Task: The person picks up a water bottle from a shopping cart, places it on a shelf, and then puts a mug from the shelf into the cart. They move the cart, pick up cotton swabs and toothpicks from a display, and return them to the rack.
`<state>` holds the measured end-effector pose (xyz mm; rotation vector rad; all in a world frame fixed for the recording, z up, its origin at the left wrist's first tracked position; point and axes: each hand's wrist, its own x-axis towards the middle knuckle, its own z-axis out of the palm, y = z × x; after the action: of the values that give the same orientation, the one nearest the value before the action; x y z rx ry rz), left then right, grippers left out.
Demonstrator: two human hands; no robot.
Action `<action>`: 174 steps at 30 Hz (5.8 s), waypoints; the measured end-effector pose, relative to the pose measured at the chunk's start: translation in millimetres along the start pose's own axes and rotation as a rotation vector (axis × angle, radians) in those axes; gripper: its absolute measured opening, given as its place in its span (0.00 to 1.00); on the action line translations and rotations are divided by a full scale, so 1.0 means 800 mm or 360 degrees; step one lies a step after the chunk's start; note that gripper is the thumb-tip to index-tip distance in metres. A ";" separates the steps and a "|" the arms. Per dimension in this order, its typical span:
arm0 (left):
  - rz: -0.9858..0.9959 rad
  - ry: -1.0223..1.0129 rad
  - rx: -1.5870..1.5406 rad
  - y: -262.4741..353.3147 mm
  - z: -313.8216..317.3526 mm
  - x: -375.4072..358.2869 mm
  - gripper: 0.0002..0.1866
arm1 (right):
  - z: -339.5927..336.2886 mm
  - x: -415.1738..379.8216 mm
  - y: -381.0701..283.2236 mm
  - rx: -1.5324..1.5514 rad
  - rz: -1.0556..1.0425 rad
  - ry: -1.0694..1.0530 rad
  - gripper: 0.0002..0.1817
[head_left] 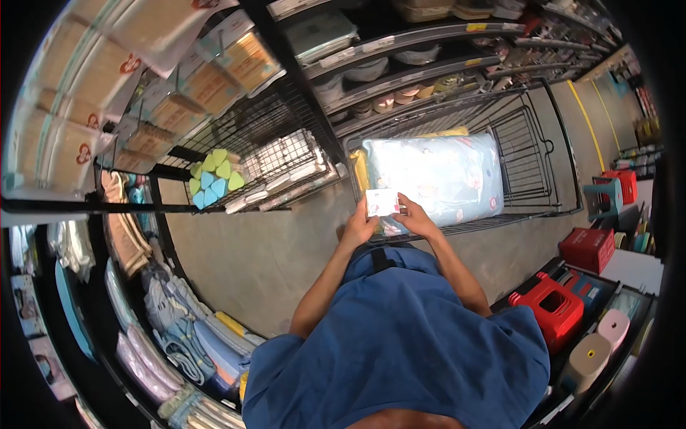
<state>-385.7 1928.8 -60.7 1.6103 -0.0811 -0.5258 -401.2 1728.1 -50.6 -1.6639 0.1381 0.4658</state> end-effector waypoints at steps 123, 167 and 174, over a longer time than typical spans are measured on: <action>-0.0054 0.0247 0.0140 -0.031 -0.028 -0.017 0.35 | 0.024 0.028 0.009 0.0093 0.0278 -0.0292 0.24; -0.0176 0.0192 0.0153 -0.036 -0.031 -0.015 0.35 | 0.022 0.029 0.009 0.0113 0.0276 -0.0306 0.26; -0.0147 0.0200 0.0125 -0.045 -0.032 -0.014 0.36 | 0.022 0.030 0.009 0.0086 0.0279 -0.0335 0.26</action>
<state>-395.5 1960.7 -91.4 1.7264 0.0676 -0.4962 -386.1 1748.2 -67.5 -1.5459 0.1400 0.7597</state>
